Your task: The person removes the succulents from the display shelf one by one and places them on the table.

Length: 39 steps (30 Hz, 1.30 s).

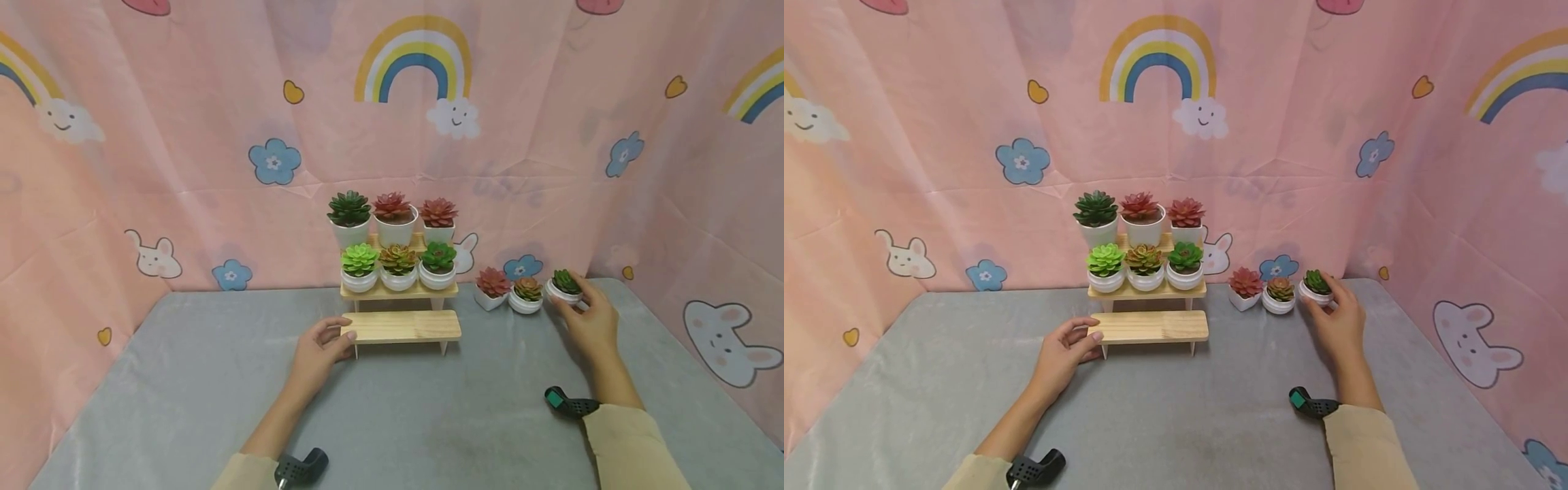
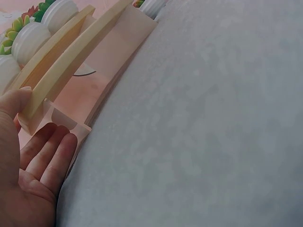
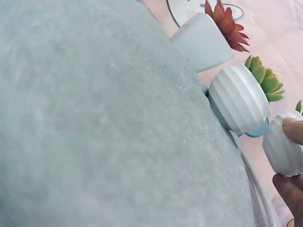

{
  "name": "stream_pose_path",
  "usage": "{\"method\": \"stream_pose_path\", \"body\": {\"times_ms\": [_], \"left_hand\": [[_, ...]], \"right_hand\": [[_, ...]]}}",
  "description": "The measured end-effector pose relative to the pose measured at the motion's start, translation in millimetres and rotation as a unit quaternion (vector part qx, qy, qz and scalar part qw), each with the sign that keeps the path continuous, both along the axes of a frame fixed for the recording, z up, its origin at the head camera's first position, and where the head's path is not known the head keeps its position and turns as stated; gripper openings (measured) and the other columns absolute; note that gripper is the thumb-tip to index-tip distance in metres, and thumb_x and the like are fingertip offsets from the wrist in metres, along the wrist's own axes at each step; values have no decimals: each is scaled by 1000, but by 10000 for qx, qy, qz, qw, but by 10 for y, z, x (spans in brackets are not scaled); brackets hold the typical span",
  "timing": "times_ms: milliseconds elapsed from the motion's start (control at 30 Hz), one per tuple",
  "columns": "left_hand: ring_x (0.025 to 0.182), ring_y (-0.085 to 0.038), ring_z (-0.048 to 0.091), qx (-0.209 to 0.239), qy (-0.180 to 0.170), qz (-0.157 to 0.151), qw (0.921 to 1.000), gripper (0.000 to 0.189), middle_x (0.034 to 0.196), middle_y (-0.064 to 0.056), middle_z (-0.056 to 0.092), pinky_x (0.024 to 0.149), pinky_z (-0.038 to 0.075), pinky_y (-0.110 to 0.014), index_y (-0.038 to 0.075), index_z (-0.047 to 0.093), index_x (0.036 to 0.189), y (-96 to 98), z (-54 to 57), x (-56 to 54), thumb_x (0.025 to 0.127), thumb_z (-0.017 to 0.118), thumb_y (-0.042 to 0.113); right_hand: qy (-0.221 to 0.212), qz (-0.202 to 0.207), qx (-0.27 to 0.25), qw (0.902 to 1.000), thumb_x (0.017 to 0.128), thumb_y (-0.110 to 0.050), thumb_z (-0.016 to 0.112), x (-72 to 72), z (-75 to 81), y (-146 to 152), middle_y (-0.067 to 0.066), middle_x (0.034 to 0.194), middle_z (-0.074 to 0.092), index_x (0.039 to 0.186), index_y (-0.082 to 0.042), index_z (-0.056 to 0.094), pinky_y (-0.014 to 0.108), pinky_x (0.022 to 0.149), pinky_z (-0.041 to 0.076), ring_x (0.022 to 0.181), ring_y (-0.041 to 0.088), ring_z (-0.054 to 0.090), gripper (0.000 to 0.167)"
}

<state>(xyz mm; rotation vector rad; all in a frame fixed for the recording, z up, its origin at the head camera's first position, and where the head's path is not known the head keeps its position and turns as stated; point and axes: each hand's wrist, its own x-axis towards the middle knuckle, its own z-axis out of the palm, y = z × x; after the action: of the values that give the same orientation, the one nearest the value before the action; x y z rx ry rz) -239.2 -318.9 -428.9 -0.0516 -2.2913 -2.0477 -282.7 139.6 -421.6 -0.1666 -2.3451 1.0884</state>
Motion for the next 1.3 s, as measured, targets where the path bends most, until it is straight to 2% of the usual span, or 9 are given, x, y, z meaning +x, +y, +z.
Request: {"method": "stream_pose_path", "body": {"times_ms": [400,667,733,800,933,1000,1100,1200,1300], "left_hand": [[99,-24,74,25,6,-30,10000,32,113,-23,73,77,65,-32,3,67,120,-1,-1,-9,91,75,14],[97,-20,74,47,-17,-10,10000,32,113,-23,73,77,65,-31,2,67,120,2,3,-12,91,75,13],[96,-20,74,20,-34,3,10000,32,114,-23,73,77,65,-31,2,67,120,2,1,-9,92,75,13],[97,-20,74,8,-31,1,10000,32,114,-23,73,77,65,-31,2,66,121,4,1,-8,92,75,14],[97,-21,74,35,-19,-2,10000,33,114,-23,73,77,65,-32,2,66,121,7,2,-5,91,75,14],[96,-20,74,56,-22,-7,10000,32,113,-23,73,77,65,-32,2,67,120,7,1,-6,91,75,14],[95,-19,74,104,-20,-11,9999,32,112,-23,73,77,65,-32,2,67,120,6,-1,-10,91,75,13],[95,-19,74,108,-19,-5,9999,31,111,-22,74,76,65,-31,2,67,119,3,-2,-10,91,75,13],[97,-22,74,103,-25,-15,9999,31,111,-22,74,76,65,-31,3,67,119,-1,3,-3,91,76,13]], "right_hand": [[-495,50,235,9985,92,-17,76,14,-93,41,29,147,51,147,-11,52,-2,80,46,128,51,56,61],[-622,12,193,9979,93,-22,74,0,-162,82,27,149,51,149,-12,50,-2,72,33,123,48,60,62],[-637,-7,139,9979,92,-24,75,1,-179,101,26,148,52,148,-13,51,-1,72,35,117,39,65,62],[-664,-29,84,9978,92,-26,76,6,-187,123,25,147,53,147,-13,53,-1,71,36,104,17,68,62],[-699,-33,-52,9975,90,-26,77,16,-168,152,24,148,53,146,-14,54,-3,71,36,88,-16,46,62],[-725,17,-90,9973,90,-26,77,22,-153,149,24,149,52,147,-14,53,-3,71,37,91,-10,54,63],[-763,106,-146,9969,90,-26,77,24,-135,131,22,153,49,149,-13,50,2,80,47,116,19,64,67],[-755,161,-255,9967,89,-25,78,24,-114,112,21,158,41,152,-13,45,31,107,53,141,42,45,72],[-699,171,-367,9967,89,-24,78,34,-80,93,21,162,35,155,-13,40,62,115,38,148,44,33,77]]}}
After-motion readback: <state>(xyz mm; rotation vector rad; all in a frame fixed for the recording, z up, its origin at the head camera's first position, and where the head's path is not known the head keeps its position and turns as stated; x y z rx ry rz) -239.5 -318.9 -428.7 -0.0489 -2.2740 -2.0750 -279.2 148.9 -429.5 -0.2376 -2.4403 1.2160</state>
